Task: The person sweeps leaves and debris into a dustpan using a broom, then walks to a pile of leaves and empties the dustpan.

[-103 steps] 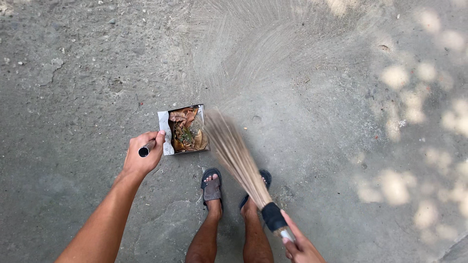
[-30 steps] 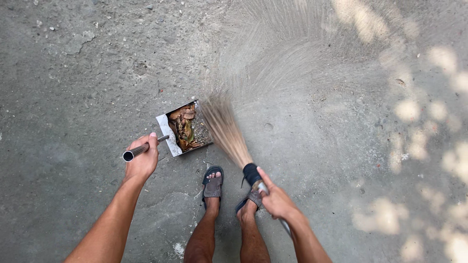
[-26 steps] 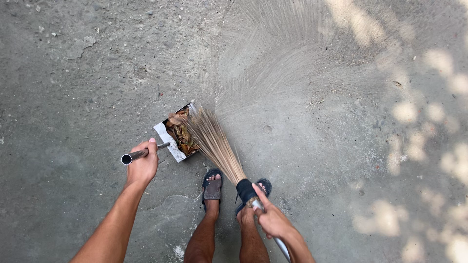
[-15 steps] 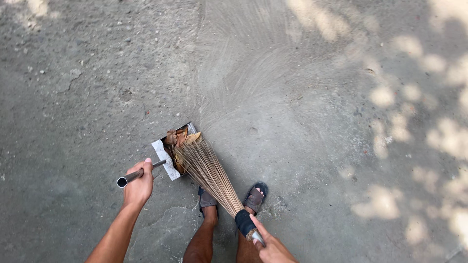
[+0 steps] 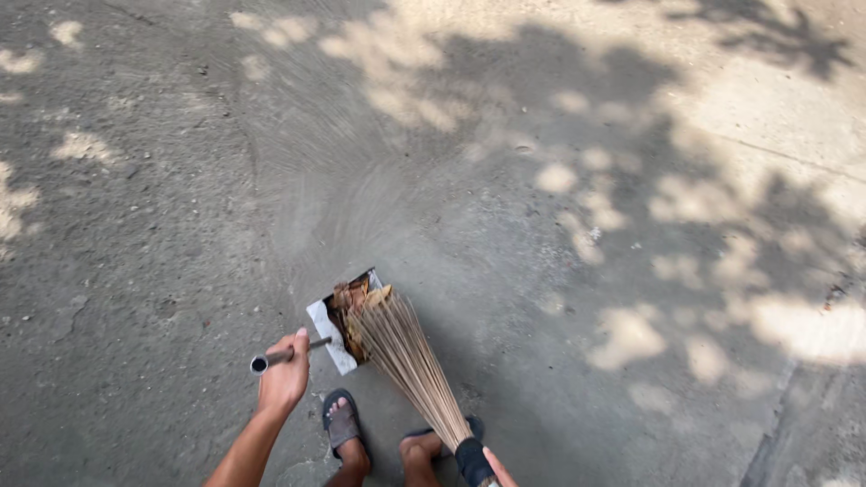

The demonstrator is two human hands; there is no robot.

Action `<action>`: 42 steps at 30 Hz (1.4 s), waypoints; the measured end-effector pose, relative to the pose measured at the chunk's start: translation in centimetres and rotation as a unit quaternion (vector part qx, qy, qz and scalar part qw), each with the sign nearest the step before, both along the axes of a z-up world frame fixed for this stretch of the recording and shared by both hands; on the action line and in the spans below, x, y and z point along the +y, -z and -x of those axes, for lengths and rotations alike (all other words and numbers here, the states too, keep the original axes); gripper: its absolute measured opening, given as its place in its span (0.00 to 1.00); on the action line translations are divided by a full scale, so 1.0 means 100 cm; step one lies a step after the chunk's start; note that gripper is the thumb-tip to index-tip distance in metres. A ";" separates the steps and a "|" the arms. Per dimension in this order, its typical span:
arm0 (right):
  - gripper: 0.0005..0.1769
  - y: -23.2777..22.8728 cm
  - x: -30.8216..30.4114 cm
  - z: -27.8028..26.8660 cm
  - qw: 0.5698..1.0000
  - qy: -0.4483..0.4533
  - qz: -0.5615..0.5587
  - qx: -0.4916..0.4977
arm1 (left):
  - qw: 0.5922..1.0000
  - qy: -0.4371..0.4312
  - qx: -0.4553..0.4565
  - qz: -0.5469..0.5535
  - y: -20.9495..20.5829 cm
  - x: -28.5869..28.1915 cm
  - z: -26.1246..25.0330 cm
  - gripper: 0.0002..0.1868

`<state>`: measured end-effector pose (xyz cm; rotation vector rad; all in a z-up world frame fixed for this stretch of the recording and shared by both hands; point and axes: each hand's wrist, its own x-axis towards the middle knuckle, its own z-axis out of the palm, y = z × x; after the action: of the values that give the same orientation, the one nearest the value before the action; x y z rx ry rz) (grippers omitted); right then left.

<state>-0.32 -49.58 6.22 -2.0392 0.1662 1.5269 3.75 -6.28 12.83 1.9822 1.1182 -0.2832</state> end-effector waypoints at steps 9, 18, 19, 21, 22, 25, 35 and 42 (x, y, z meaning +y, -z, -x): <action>0.43 -0.142 -0.145 -0.052 0.995 0.075 0.056 -0.038 | 0.992 0.097 -0.074 -0.001 -0.058 -0.160 -0.134 0.28; 0.41 -0.229 -0.231 -0.124 0.980 0.171 0.103 0.012 | 0.984 0.143 -0.089 0.052 -0.054 -0.307 -0.261 0.26; 0.41 -0.231 -0.242 -0.135 0.972 0.202 0.114 0.044 | 0.978 0.159 -0.110 0.074 -0.051 -0.326 -0.279 0.26; 0.41 -0.237 -0.262 -0.150 0.968 0.220 0.111 0.040 | 0.967 0.193 -0.132 0.097 -0.048 -0.357 -0.318 0.27; 0.41 -0.238 -0.271 -0.160 0.968 0.222 0.108 0.035 | 0.961 0.227 -0.125 0.094 -0.047 -0.374 -0.337 0.26; 0.41 -0.244 -0.302 -0.177 0.951 0.283 0.102 0.076 | 0.949 0.290 -0.080 0.094 -0.050 -0.424 -0.373 0.26; 0.42 -0.254 -0.405 -0.239 0.903 0.413 0.076 0.094 | 0.924 0.332 -0.078 0.170 -0.053 -0.574 -0.514 0.27; 0.41 -0.250 -0.538 -0.307 0.899 0.432 0.028 0.063 | 0.921 0.350 -0.098 0.140 -0.072 -0.707 -0.608 0.26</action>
<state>30.36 -103.43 31.19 -1.5416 1.0237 1.0610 64.53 -76.98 20.08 2.0229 0.1880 -0.5644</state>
